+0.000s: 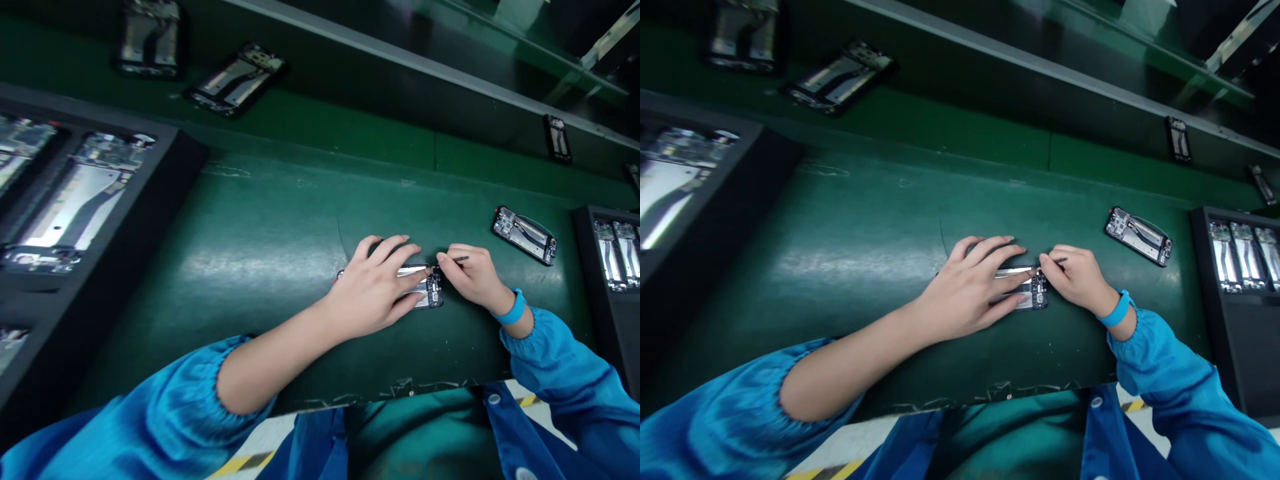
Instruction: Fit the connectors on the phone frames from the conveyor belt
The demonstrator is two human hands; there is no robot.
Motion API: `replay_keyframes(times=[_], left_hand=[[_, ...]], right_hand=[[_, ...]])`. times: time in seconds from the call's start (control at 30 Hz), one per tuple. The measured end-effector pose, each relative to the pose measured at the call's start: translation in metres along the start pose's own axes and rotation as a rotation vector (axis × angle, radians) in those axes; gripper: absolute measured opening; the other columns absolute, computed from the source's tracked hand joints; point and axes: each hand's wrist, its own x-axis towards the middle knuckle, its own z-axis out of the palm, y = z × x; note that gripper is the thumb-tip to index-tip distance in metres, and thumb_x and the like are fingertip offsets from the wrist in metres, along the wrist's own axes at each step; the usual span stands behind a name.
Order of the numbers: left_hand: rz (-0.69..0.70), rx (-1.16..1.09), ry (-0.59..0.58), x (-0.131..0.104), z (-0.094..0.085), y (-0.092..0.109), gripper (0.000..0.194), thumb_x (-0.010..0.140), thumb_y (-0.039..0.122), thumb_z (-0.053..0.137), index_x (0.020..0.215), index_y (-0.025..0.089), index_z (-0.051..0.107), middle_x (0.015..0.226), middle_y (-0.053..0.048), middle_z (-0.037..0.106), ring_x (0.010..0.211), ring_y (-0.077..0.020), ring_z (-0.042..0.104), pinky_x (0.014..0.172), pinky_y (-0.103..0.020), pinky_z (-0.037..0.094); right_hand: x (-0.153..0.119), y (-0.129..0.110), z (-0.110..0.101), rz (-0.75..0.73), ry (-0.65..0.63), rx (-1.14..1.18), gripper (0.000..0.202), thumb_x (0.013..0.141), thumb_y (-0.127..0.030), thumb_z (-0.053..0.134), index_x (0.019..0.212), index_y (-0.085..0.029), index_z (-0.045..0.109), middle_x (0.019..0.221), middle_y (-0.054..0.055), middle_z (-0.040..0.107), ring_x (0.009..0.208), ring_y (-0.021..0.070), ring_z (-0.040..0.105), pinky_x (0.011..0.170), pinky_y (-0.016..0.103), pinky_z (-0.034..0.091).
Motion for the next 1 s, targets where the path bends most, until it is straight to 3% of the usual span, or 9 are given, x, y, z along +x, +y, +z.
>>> replay_keyframes(times=[0.2,0.3,0.43,0.47,0.6,0.67,0.77,1.0], left_hand=[[-0.013,0.005,0.034,-0.001,0.001,0.001,0.03,0.1,0.038,0.054,0.118,0.027,0.075,0.13,-0.013,0.066,0.13,-0.0364,0.054,0.102,-0.058,0.04],[-0.008,0.01,0.038,-0.001,0.001,0.001,0.03,0.1,0.037,0.053,0.117,0.026,0.075,0.126,-0.013,0.067,0.129,-0.0363,0.055,0.1,-0.057,0.041],[0.011,0.027,0.043,-0.001,0.002,0.003,0.03,0.099,0.036,0.056,0.12,0.024,0.074,0.127,-0.013,0.068,0.128,-0.035,0.055,0.101,-0.055,0.041],[0.016,0.037,0.049,-0.001,0.003,0.004,0.031,0.099,0.036,0.057,0.121,0.023,0.073,0.128,-0.013,0.068,0.128,-0.0346,0.055,0.102,-0.055,0.041],[0.026,0.068,0.085,-0.002,0.004,0.006,0.028,0.099,0.035,0.058,0.118,0.023,0.075,0.129,-0.012,0.069,0.125,-0.0333,0.057,0.1,-0.052,0.043],[0.035,0.072,0.103,-0.002,0.005,0.006,0.026,0.099,0.034,0.058,0.115,0.023,0.076,0.129,-0.012,0.069,0.123,-0.0329,0.058,0.099,-0.052,0.044],[0.04,0.074,0.111,-0.002,0.005,0.006,0.026,0.1,0.034,0.057,0.113,0.023,0.077,0.128,-0.012,0.069,0.122,-0.0327,0.058,0.098,-0.051,0.044],[0.037,0.039,0.091,-0.001,0.008,0.007,0.028,0.1,0.034,0.055,0.116,0.022,0.075,0.131,-0.012,0.068,0.123,-0.0336,0.058,0.098,-0.052,0.042]], right_hand=[[0.005,0.0,0.003,0.103,-0.007,0.027,0.049,0.103,-0.029,0.049,0.055,-0.022,0.039,0.055,-0.001,0.046,0.055,0.0132,0.048,0.058,0.031,0.036],[0.006,-0.002,-0.005,0.178,-0.023,0.094,0.046,0.099,-0.027,0.052,0.054,-0.021,0.05,0.055,0.0,0.052,0.057,0.0145,0.053,0.059,0.03,0.04],[0.012,-0.007,-0.03,0.32,-0.099,0.249,0.033,0.099,-0.025,0.048,0.079,-0.02,0.075,0.084,0.005,0.074,0.089,0.0196,0.069,0.08,0.031,0.05],[0.015,-0.008,-0.036,0.365,-0.147,0.274,0.036,0.1,-0.027,0.047,0.082,-0.019,0.077,0.083,0.005,0.075,0.089,0.0194,0.069,0.082,0.031,0.051],[0.027,-0.012,-0.041,0.654,-0.569,0.349,0.05,0.1,-0.038,0.049,0.063,-0.015,0.074,0.046,0.002,0.06,0.045,0.0124,0.057,0.053,0.024,0.047],[0.031,-0.011,-0.035,0.766,-0.73,0.361,0.047,0.097,-0.037,0.052,0.06,-0.015,0.071,0.042,0.002,0.059,0.039,0.0107,0.054,0.041,0.02,0.04],[0.035,-0.007,-0.025,0.823,-0.775,0.379,0.043,0.094,-0.034,0.053,0.06,-0.015,0.07,0.042,0.002,0.061,0.036,0.0104,0.056,0.036,0.017,0.037],[0.039,-0.005,-0.022,0.863,-0.74,0.365,0.038,0.091,-0.027,0.052,0.058,-0.015,0.068,0.041,0.002,0.061,0.035,0.0098,0.057,0.035,0.015,0.04]])
